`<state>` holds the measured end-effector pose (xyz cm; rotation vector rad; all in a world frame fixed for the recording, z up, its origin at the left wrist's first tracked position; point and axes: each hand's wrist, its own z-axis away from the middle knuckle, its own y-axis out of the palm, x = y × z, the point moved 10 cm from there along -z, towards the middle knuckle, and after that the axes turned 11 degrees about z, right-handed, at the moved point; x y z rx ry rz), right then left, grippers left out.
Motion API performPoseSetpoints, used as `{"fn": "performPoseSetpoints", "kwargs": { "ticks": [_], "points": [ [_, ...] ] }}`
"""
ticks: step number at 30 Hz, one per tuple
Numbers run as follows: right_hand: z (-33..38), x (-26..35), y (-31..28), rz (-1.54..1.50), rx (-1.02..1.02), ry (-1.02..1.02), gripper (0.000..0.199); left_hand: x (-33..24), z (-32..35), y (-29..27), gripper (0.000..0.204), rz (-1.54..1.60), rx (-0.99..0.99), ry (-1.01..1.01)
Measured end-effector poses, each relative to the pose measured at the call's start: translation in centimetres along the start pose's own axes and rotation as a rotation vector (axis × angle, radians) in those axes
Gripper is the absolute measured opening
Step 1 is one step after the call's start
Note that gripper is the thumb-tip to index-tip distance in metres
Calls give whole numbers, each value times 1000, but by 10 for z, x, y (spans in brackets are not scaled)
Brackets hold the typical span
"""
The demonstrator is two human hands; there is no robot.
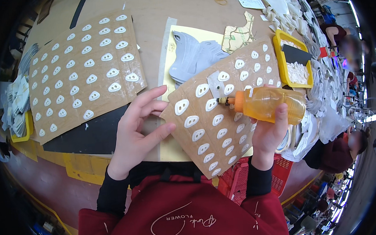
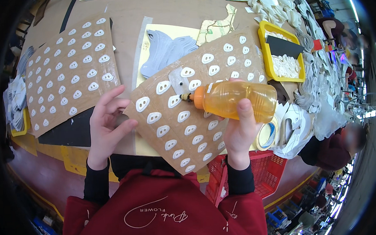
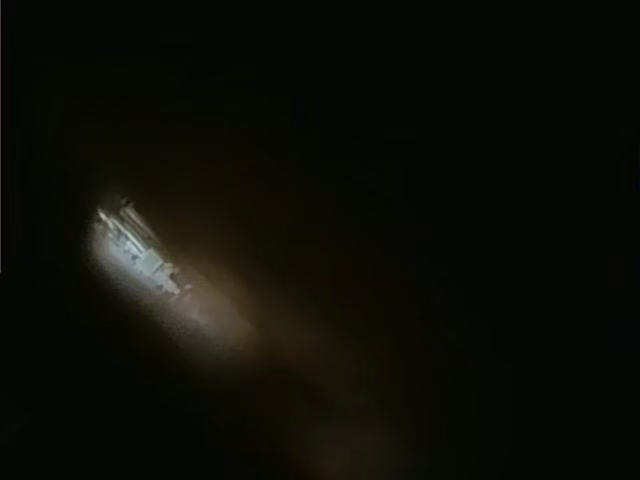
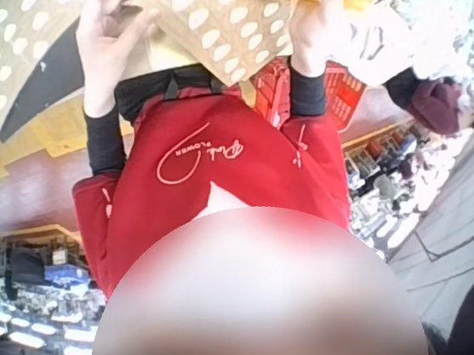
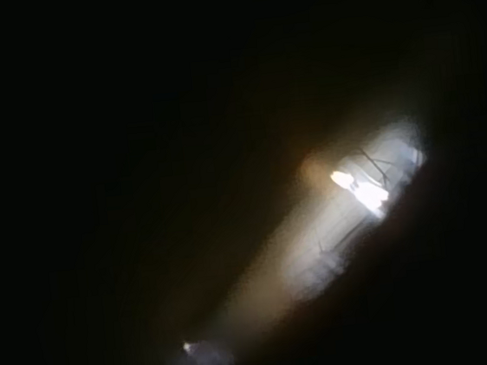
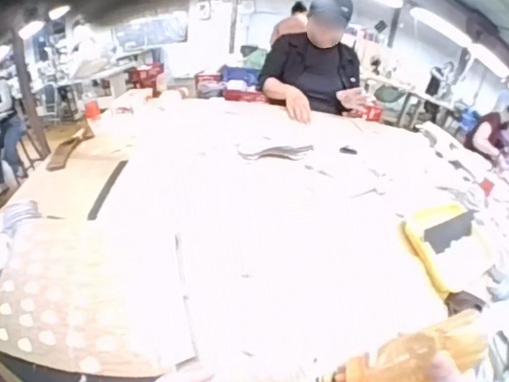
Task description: The person holds a cardboard sheet with pre-cut white shapes and uses a squeeze bottle to apply a small amount of yellow liquid to each shape. The person works systematically across the sheet, moving from one shape to the next without pausing.
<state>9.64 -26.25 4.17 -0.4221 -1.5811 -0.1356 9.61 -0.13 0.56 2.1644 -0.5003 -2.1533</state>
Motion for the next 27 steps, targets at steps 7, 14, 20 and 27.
{"fn": "performPoseSetpoints", "kwargs": {
  "ticks": [7, 14, 20, 27],
  "points": [
    [1, 23, -3, 28, -10, -118, 59, -5, 10, 9, 59, 171, -30, -19],
    [2, 44, 1, 78, 97, -218, 60, -16, 12, 17, 67, 139, 6, 54],
    [4, 62, 3, 153, 130, -280, 64, -17, 15, 16, 67, 189, -59, 37],
    [9, 75, 4, 195, 116, -290, 72, -27, 14, 21, 58, 207, -25, 112]
  ]
}}
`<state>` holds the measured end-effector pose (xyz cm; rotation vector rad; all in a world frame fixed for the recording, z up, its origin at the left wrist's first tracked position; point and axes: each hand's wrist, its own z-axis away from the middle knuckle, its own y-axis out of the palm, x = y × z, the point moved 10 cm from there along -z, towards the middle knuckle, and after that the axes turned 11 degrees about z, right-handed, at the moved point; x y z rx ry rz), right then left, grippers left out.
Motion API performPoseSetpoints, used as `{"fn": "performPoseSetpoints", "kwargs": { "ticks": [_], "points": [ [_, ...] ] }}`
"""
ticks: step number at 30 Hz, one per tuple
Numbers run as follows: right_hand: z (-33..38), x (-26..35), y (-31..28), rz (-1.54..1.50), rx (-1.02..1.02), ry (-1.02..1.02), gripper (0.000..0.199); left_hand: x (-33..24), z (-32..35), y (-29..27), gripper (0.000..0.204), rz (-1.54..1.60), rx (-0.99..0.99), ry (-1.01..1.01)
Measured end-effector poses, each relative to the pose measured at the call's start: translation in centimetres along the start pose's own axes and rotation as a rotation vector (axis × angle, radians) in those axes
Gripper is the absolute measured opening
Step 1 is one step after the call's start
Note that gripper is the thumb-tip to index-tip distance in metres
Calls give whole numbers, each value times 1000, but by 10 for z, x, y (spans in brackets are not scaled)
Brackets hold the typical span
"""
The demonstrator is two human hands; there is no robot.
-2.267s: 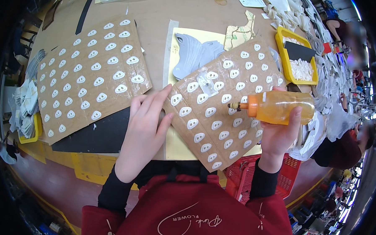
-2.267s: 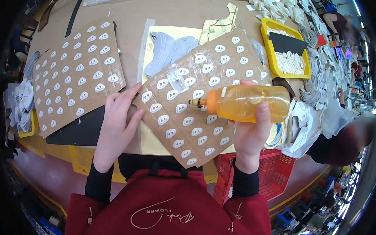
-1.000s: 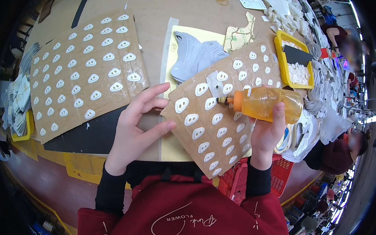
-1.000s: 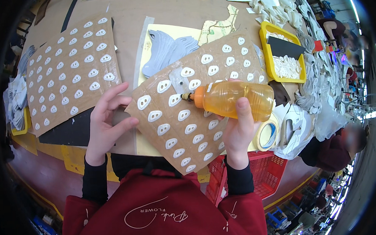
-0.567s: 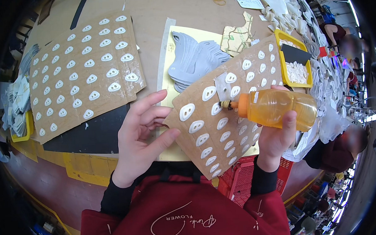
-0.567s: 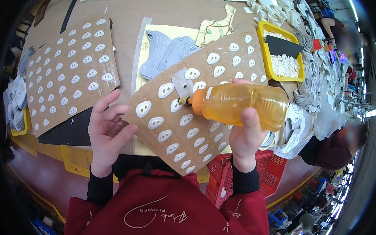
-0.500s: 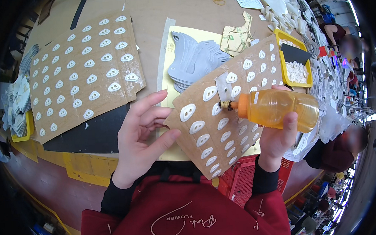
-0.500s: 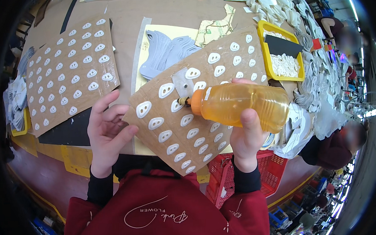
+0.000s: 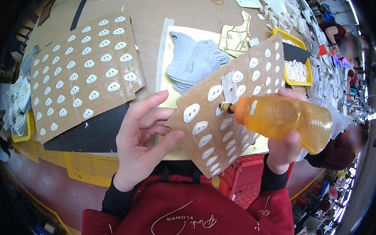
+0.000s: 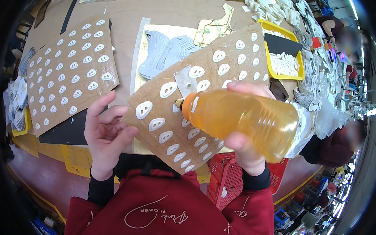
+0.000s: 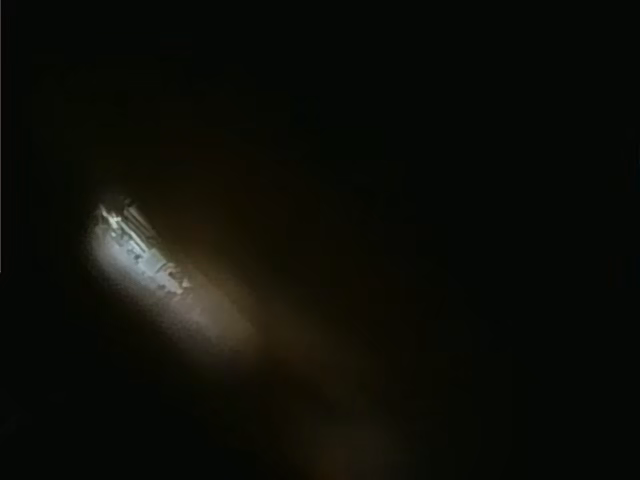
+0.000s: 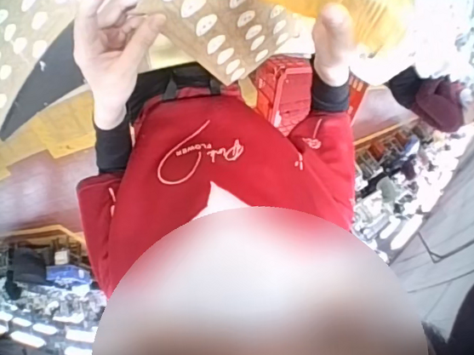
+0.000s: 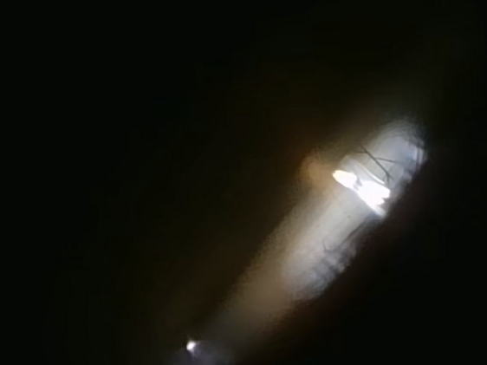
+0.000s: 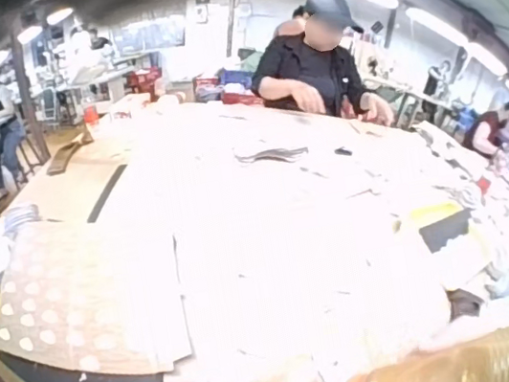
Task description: The person holds a cardboard sheet with pre-cut white shapes and uses a squeeze bottle to apply a small amount of yellow liquid to each shape. The person works systematically across the sheet, moving from one shape to the next without pausing.
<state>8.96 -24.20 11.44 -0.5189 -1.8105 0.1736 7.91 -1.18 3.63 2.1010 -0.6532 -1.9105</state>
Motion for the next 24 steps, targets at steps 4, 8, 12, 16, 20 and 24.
{"fn": "performPoseSetpoints", "kwargs": {
  "ticks": [4, 8, 12, 16, 20, 24],
  "points": [
    [1, 19, 3, 147, 23, -144, 75, -2, 0, 1, 57, 1, -19, 9],
    [3, 45, 14, 293, 131, -300, 71, -4, 0, 2, 56, -26, -7, 13],
    [5, 68, 24, 483, 233, -446, 66, -6, -1, 3, 56, -27, 15, 33],
    [9, 73, 28, 495, 253, -460, 65, -4, 0, 1, 55, -33, -10, 22],
    [13, 67, 27, 506, 281, -474, 68, -6, 0, 0, 55, -44, -28, 57],
    [11, 40, 9, 322, 166, -325, 71, 4, 1, -4, 55, -23, -62, -72]
  ]
}}
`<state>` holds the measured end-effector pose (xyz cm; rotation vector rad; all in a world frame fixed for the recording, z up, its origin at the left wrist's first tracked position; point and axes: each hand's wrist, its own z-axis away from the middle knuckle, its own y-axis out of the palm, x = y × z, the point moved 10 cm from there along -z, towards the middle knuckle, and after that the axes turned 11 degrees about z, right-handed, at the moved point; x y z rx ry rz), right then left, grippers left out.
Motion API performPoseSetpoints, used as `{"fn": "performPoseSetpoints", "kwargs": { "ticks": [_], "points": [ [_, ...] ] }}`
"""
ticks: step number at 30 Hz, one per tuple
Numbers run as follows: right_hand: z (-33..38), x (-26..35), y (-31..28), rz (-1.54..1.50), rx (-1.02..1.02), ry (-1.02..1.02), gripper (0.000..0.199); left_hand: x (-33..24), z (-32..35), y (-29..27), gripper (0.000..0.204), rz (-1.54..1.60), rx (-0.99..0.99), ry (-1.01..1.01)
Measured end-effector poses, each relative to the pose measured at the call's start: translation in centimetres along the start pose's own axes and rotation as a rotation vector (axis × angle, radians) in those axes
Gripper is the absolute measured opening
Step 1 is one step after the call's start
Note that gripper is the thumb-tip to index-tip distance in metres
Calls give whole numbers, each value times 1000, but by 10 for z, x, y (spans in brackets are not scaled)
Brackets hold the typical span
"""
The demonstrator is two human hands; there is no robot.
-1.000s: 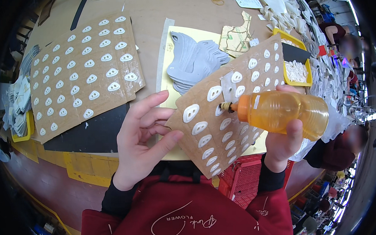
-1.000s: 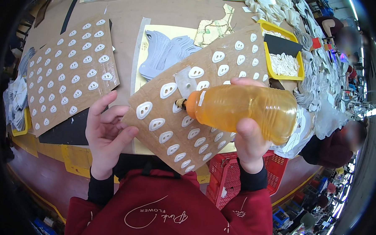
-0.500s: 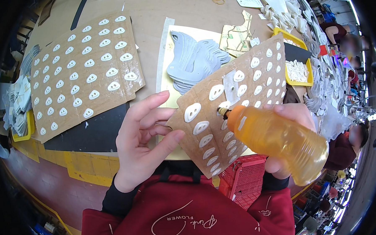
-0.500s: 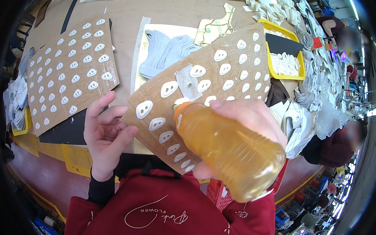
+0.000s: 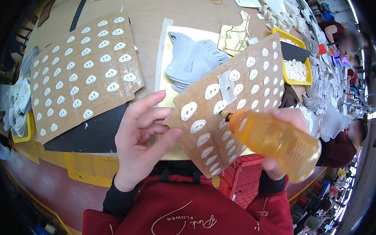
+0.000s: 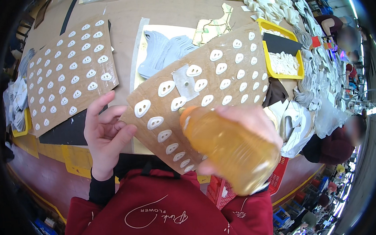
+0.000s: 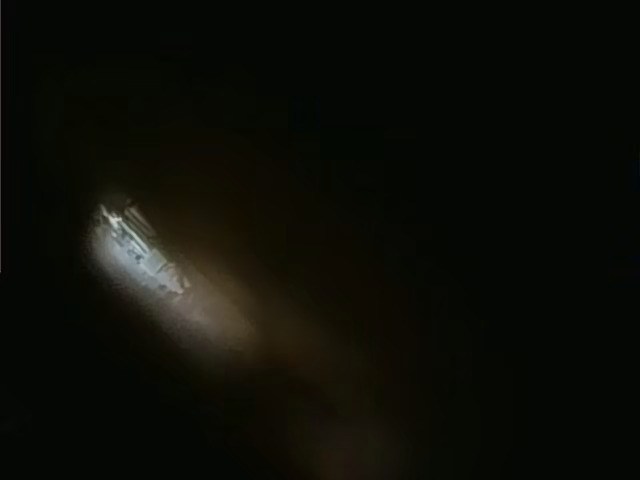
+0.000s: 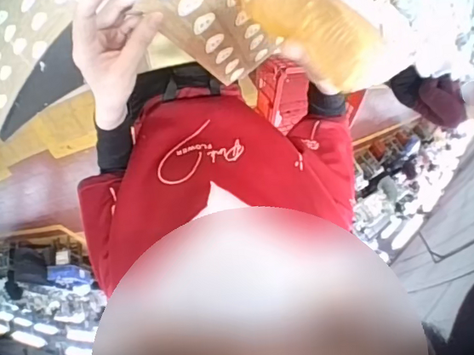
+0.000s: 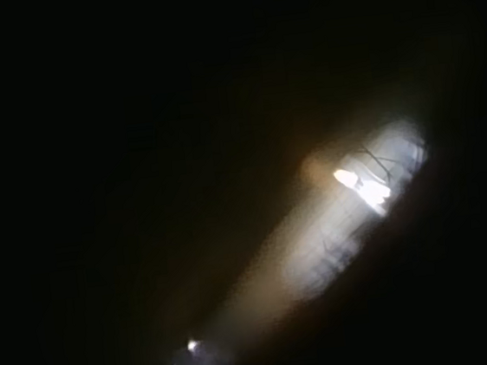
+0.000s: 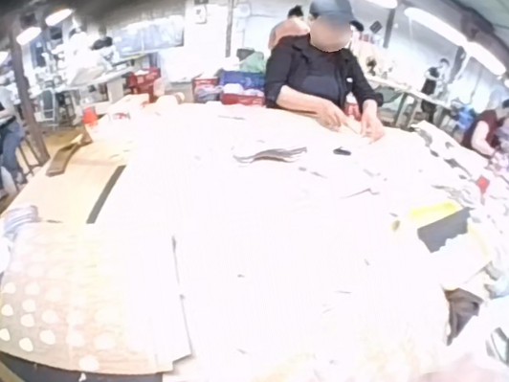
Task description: The person holds a cardboard sheet with pre-cut white shapes and uses a squeeze bottle to apply a small amount of yellow liquid to each shape. The person works systematically across the sheet, moving from one shape to the next without pausing.
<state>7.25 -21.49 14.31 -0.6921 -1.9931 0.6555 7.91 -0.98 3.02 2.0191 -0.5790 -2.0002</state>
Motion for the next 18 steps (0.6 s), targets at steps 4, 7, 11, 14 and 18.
{"fn": "performPoseSetpoints", "kwargs": {
  "ticks": [4, 7, 11, 14, 18],
  "points": [
    [20, -56, -12, -692, -314, 363, 69, 7, 0, -2, 54, 121, -14, -95],
    [6, -71, -7, -1487, -282, 371, 65, 21, -1, -10, 50, 180, -89, -184],
    [-2, -70, 4, -1639, -142, 371, 64, 34, 4, -14, 42, 317, -126, -240],
    [35, -90, -25, -718, -622, 477, 64, 37, 9, -14, 41, 382, -128, -243],
    [32, -63, 9, -513, -290, 371, 75, 30, 12, -11, 40, 347, -81, -180]
  ]
}}
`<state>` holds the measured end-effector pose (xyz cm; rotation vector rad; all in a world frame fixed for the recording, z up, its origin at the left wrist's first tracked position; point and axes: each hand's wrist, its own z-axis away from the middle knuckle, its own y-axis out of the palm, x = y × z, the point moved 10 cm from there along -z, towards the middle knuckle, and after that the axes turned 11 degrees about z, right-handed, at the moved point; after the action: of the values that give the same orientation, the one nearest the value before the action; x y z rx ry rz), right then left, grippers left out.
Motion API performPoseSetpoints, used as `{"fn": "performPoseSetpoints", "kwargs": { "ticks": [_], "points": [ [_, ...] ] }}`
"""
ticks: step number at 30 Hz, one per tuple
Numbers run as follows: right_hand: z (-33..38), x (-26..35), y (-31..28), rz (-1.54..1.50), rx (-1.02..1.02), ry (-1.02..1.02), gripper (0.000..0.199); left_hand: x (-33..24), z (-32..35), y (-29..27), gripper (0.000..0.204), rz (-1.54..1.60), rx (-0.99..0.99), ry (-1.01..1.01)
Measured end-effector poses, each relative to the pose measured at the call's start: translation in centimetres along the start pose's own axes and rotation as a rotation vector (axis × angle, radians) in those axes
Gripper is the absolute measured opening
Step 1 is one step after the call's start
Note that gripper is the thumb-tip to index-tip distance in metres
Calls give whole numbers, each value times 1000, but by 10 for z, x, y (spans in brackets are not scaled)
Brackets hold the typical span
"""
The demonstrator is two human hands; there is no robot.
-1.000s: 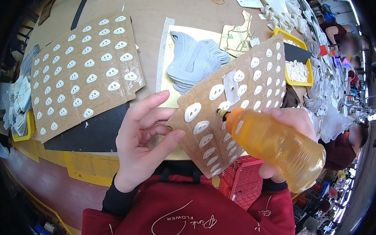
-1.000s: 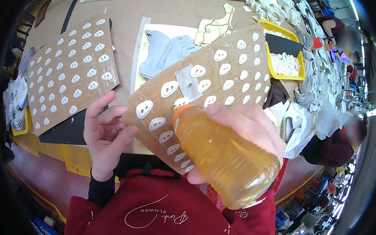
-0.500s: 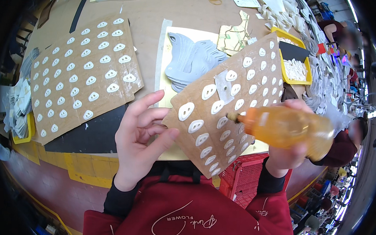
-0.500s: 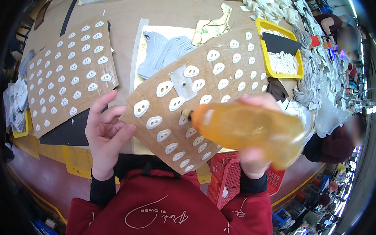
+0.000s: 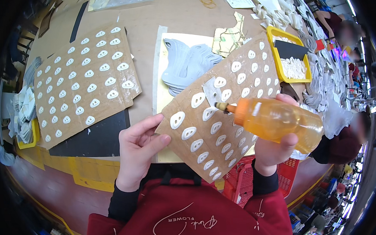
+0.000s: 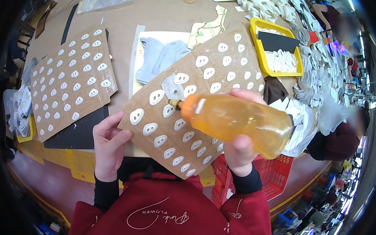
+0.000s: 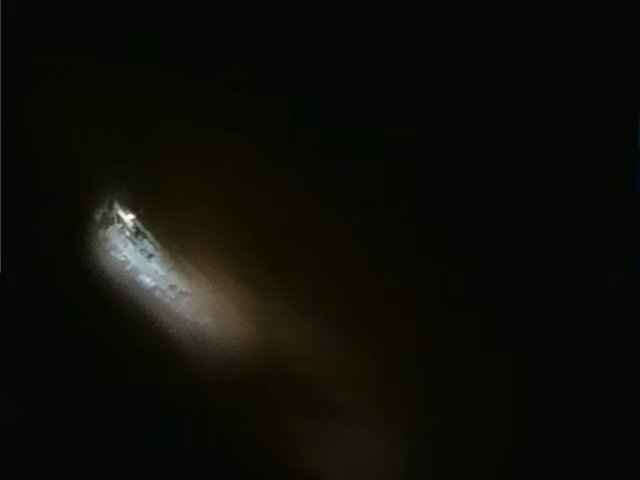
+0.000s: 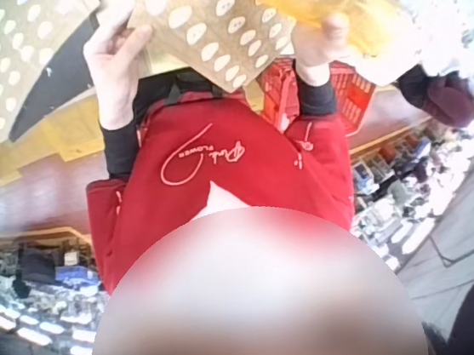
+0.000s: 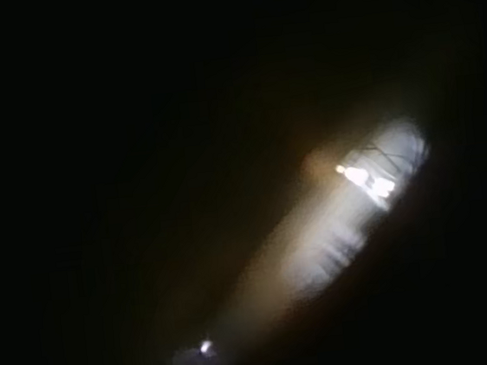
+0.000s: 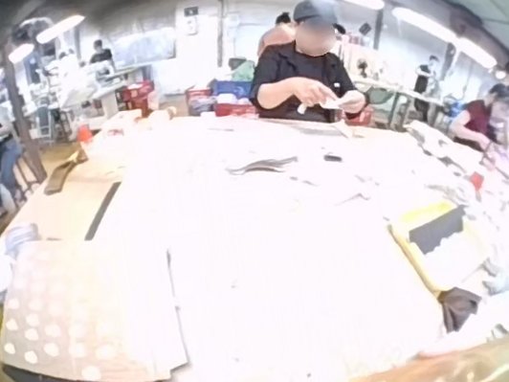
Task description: The person holds a cardboard sheet with pre-cut white shapes and uses a squeeze bottle to apply a small amount of yellow liquid to each shape. The person works systematically across the sheet, moving from one shape to the next without pausing.
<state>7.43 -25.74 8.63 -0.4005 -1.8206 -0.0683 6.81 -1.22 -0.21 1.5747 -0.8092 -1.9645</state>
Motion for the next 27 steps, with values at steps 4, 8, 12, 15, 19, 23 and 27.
{"fn": "performPoseSetpoints", "kwargs": {
  "ticks": [4, 8, 12, 15, 19, 23, 27],
  "points": [
    [0, 4, 13, 82, 50, -17, 76, -2, 2, 3, 39, 0, 10, 13],
    [-3, 0, 12, 64, -3, -19, 72, -3, 3, 5, 39, -22, 24, 2],
    [-5, -6, 7, 40, -49, -24, 68, -3, 3, 7, 39, -12, 42, 12],
    [-6, -7, 7, 33, -46, -26, 66, -5, 3, 9, 39, -6, 62, 28],
    [-7, -5, 8, 49, -34, -29, 66, -6, 3, 9, 39, -24, 70, 41],
    [-5, -6, 7, 41, -30, -17, 66, -7, 3, 11, 39, -30, 93, 56],
    [-3, -6, 7, 30, -23, -8, 67, -7, 4, 12, 39, -31, 91, 54]
  ]
}}
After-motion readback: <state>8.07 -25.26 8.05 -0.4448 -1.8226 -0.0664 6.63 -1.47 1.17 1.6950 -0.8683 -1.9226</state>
